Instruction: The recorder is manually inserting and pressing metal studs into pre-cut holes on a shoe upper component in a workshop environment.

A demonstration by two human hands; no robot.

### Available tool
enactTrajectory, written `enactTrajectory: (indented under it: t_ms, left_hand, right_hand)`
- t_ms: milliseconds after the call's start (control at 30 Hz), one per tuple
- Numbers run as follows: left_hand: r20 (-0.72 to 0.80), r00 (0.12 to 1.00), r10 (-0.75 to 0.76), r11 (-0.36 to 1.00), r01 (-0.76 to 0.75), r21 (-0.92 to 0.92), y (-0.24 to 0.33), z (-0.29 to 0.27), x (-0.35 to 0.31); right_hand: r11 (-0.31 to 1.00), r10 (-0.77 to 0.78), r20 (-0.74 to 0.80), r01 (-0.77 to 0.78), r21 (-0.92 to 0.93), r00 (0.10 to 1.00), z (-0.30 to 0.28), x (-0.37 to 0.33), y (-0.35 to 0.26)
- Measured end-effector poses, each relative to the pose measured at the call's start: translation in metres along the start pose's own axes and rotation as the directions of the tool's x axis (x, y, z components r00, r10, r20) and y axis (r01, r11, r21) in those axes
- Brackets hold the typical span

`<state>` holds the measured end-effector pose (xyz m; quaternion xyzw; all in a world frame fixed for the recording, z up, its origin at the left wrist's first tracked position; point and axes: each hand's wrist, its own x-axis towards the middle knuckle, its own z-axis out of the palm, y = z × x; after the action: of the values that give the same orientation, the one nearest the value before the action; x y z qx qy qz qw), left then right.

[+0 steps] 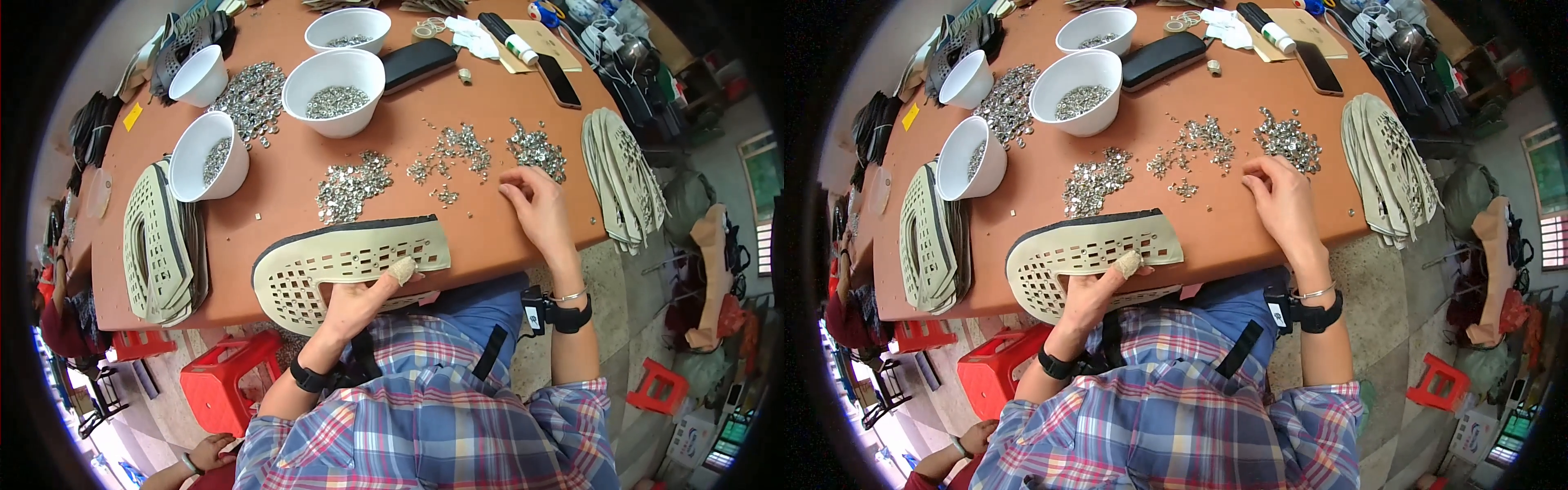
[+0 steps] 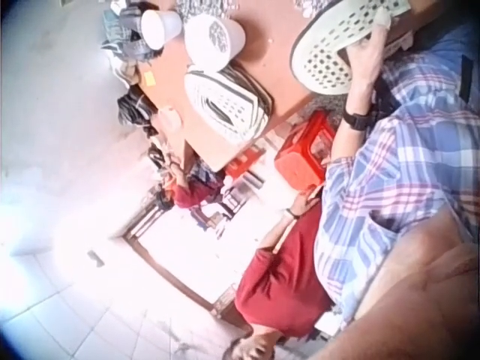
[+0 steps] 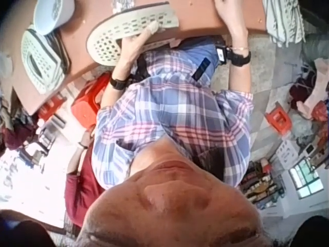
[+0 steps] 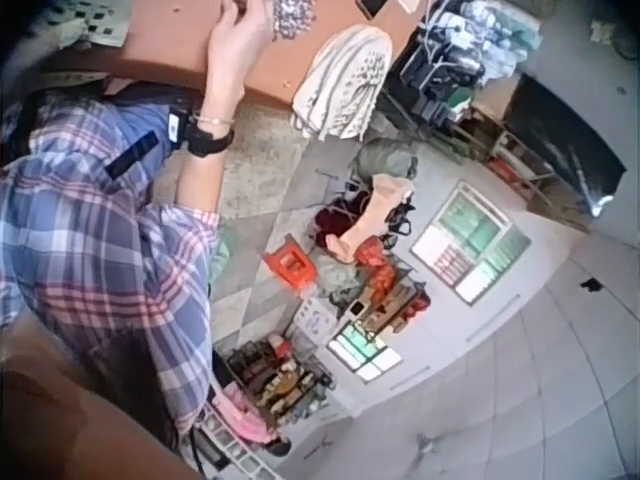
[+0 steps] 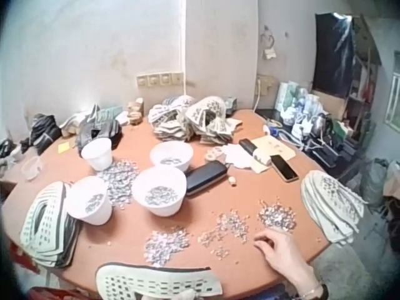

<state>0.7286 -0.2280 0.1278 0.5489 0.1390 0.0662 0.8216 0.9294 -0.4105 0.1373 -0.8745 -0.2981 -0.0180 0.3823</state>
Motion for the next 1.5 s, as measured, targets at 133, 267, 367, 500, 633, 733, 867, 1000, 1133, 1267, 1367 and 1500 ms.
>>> enactTrajectory:
  t_ms: [133,267,367,500,633,733,867,1000,1133,1267,1367,1500]
  left_hand:
    - [-0.003,1.000,-0.007,0.998,0.007,0.068,0.000,-0.003,0.004]
    - [-0.002,0.999,0.038,0.997,-0.038,-0.060,-0.005,-0.005,0.006]
    - [-0.008,0.999,0.046,0.992,-0.046,-0.116,-0.007,-0.005,0.007]
    - [0.016,0.999,0.045,0.978,-0.041,-0.207,-0.007,-0.007,0.008]
    - [0.026,0.999,0.019,0.959,-0.011,-0.284,-0.004,-0.007,0.009]
    - [0.024,1.000,0.006,0.957,0.001,-0.288,-0.003,-0.009,0.009]
    - [0.082,0.996,-0.032,0.908,0.063,-0.413,0.000,-0.009,0.013]
    - [0.038,0.999,-0.038,0.902,0.051,-0.430,0.002,-0.006,0.012]
    - [-0.050,0.995,-0.085,0.987,0.077,-0.142,0.003,0.000,0.012]
    - [-0.057,0.998,-0.017,0.989,0.008,-0.151,-0.007,-0.002,0.010]
    - [-0.092,0.996,-0.001,0.994,-0.009,-0.113,-0.004,0.004,0.004]
    - [-0.051,0.999,0.007,0.996,-0.012,-0.094,0.006,0.012,-0.005]
  right_hand:
    - [0.991,0.124,-0.019,-0.123,0.048,0.992,-0.002,-0.001,-0.002]
    - [0.998,0.050,-0.035,-0.049,0.031,0.998,0.007,0.009,-0.010]
    - [1.000,-0.021,-0.039,0.021,0.002,0.999,0.012,0.015,-0.012]
    - [0.998,-0.054,-0.023,0.053,-0.040,0.998,0.017,0.014,-0.008]
    - [0.994,-0.065,-0.020,0.063,-0.089,0.998,0.017,0.012,-0.012]
    - [0.993,0.066,-0.069,-0.059,0.098,0.995,0.011,0.007,-0.019]
    - [0.849,0.207,-0.010,-0.175,0.498,0.978,0.004,-0.009,-0.024]
    - [0.673,0.281,0.204,-0.344,0.655,0.938,0.004,-0.030,-0.047]
    - [0.570,0.235,0.373,-0.438,0.695,0.898,0.008,-0.048,-0.068]
    - [0.611,0.153,0.362,-0.376,0.697,0.920,0.018,-0.064,-0.087]
    - [0.666,0.129,0.328,-0.327,0.671,0.936,0.024,-0.069,-0.088]
    - [0.578,0.167,0.209,-0.267,0.771,0.964,0.028,-0.074,-0.090]
